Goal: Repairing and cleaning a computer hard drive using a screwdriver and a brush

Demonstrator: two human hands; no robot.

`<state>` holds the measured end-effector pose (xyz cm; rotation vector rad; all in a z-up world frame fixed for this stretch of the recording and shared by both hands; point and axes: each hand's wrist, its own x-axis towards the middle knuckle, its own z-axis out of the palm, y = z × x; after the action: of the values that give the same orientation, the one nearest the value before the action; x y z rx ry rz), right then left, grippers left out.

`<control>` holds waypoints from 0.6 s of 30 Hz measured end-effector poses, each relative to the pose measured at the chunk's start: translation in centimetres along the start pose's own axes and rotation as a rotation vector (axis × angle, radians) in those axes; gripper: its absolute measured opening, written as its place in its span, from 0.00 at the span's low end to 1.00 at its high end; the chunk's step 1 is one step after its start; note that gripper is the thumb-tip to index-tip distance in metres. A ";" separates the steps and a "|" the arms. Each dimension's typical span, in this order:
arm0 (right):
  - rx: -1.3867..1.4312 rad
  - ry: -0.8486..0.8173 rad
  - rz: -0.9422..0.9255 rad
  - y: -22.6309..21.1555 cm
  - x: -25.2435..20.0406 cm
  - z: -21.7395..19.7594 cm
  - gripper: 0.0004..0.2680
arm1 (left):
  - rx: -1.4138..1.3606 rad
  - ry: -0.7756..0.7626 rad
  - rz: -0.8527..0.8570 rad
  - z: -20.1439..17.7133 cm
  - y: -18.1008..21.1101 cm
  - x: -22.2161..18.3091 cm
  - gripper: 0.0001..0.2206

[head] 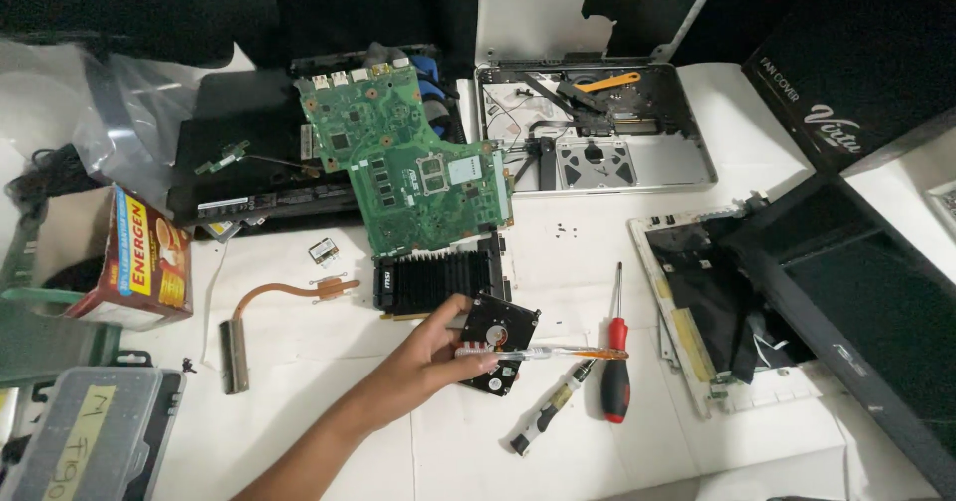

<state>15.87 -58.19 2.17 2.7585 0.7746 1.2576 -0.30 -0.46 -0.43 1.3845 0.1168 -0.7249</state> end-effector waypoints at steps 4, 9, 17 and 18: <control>-0.005 -0.002 0.002 0.4 -0.3 -1.3 0.04 | 0.013 -0.050 0.085 0.3 1.0 -0.5 0.23; -0.002 -0.010 0.002 0.2 -0.7 -2.6 0.04 | 0.021 -0.050 0.076 0.5 1.1 -0.7 0.22; 0.007 -0.012 -0.001 0.6 -2.0 -2.9 0.05 | 0.040 0.004 -0.018 0.8 1.7 -1.0 0.29; 0.011 -0.013 -0.004 0.6 -2.1 -2.7 0.05 | 0.035 -0.006 0.002 0.8 1.5 -0.9 0.27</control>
<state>13.03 -60.18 2.65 2.7700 0.7880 1.2374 -0.46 -0.79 1.44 1.4155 0.0987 -0.7328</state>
